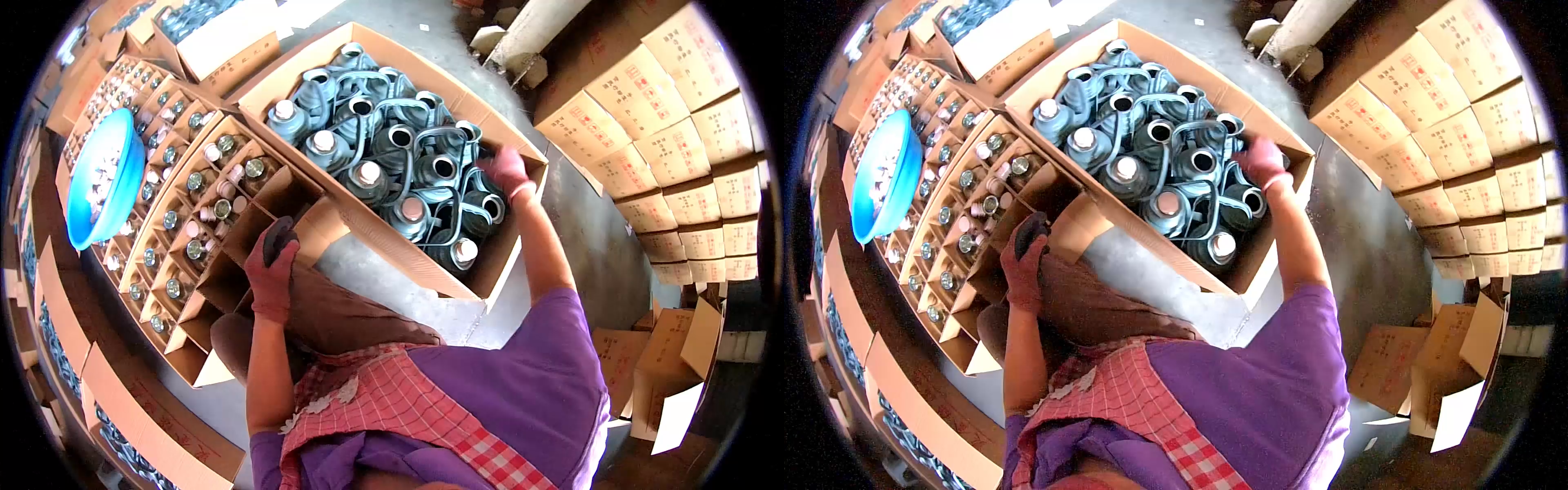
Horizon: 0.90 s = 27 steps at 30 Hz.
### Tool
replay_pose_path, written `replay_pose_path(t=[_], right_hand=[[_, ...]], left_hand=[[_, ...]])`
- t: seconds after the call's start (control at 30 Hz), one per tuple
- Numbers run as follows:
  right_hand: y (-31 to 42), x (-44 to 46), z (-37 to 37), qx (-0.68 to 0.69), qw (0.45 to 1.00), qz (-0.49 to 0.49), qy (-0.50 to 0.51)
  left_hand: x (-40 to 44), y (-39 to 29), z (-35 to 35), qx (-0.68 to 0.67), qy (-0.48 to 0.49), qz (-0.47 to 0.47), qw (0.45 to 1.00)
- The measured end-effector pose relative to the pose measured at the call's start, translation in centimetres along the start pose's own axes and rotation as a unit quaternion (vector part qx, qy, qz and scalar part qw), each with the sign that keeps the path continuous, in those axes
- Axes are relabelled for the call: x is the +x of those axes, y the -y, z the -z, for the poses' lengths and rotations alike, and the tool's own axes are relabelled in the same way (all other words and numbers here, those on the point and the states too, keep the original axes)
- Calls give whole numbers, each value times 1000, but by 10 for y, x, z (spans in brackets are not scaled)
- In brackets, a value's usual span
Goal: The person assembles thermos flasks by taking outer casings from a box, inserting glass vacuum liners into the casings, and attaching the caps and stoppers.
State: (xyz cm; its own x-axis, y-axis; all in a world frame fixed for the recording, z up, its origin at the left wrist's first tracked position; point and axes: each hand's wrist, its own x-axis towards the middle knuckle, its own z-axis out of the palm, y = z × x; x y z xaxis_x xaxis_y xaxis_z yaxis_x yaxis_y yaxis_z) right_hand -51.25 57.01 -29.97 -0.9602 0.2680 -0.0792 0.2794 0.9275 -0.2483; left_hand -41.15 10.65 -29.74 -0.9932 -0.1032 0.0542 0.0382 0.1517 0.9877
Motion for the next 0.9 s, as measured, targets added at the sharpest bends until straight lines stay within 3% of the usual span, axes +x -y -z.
replay_pose_path(t=[0.03,0.1,0.2,0.23,0.3,0.43,0.53,0.57,0.63,0.7,0.77,0.83,0.87,0.9], right_hand=[[-21,-12,-17,-79,994,71,-38],[-43,-32,-43,-209,967,108,-92],[-31,-37,-19,-245,964,98,-28],[-14,-33,-1,-270,958,82,51],[-10,-42,8,-256,952,118,115],[10,-77,66,-195,965,152,-82],[53,-122,170,-210,929,218,-212],[67,-143,202,-182,903,262,-286],[89,-183,254,-117,890,293,-330],[104,-212,276,71,850,338,-397],[112,-227,288,224,821,364,-380],[110,-216,277,315,794,410,-320],[115,-208,266,378,776,420,-283],[144,-205,234,456,759,311,-344]], left_hand=[[-1,-2,-3,26,8,-20,999],[-3,1,-5,61,25,-14,998],[-9,2,-3,88,31,-27,995],[-12,1,-1,91,34,-33,995],[-18,-1,3,79,13,-27,996],[-21,-5,8,10,1,22,1000],[-24,0,-2,-73,22,37,996],[-32,-13,-6,-56,64,53,995],[-49,-51,-20,-26,140,82,986],[-53,-28,-30,-58,273,16,960],[-60,-46,-32,26,345,25,938],[-63,-42,-33,-4,319,39,947],[-62,-32,-31,-104,284,74,950],[-58,-24,-26,-221,214,81,948]])
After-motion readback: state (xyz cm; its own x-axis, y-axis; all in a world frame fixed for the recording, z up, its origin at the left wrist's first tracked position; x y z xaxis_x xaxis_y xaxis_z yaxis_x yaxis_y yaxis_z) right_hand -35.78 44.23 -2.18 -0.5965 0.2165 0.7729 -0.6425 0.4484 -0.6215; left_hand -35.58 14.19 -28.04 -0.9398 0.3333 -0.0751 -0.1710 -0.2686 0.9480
